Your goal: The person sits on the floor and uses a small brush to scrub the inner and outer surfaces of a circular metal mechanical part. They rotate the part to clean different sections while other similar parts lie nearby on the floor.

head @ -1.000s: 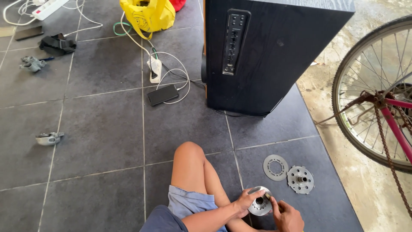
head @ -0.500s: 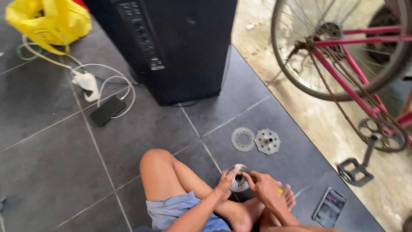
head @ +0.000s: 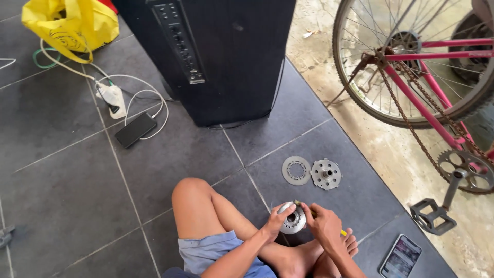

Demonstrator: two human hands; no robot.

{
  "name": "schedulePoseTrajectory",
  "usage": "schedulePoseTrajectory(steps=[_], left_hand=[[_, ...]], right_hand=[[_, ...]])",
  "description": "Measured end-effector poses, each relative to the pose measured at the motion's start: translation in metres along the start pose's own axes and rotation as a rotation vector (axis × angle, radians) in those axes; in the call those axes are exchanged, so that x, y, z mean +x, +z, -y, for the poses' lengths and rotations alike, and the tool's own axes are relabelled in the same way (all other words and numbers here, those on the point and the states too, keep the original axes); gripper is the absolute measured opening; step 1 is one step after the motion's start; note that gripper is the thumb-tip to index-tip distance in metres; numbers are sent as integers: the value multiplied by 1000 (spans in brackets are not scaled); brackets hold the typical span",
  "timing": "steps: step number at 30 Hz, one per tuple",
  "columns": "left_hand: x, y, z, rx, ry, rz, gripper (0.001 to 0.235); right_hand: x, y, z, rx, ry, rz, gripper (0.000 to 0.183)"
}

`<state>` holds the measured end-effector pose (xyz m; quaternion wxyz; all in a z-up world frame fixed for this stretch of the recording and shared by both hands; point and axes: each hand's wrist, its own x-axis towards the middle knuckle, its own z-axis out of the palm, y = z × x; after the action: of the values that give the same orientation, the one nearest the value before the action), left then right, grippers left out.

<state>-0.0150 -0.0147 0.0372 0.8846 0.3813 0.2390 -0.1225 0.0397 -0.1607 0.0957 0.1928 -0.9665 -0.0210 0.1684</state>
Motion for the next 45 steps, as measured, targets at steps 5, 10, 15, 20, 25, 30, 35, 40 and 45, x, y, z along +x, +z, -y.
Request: schedulePoseTrajectory(steps=[5, 10, 15, 20, 25, 30, 35, 40, 45], left_hand=[[-1, -4, 1, 124, 51, 42, 19], [7, -12, 15, 218, 69, 63, 26], [22, -25, 35, 194, -2, 9, 39], [26, -24, 29, 67, -70, -26, 76], [20, -17, 20, 22, -197, -15, 77], [22, -21, 23, -133, -288, -77, 49], [32, -30, 39, -221, -320, -66, 39], [28, -29, 36, -271, -340, 5, 39], [25, -27, 36, -323, -345, -5, 36]], right_hand=[[-3, 3, 4, -19, -86, 58, 51], [-8, 1, 6, 36, -164, 71, 48], [-15, -7, 18, -22, -108, 156, 48], [-9, 1, 13, -48, -48, 150, 48], [-11, 11, 5, -105, -234, 158, 41], [-8, 16, 6, -127, -153, 163, 46], [-11, 15, 6, -187, -176, 162, 40], [-9, 12, 5, -242, -246, 152, 42], [-11, 13, 1, -193, -281, 190, 41]])
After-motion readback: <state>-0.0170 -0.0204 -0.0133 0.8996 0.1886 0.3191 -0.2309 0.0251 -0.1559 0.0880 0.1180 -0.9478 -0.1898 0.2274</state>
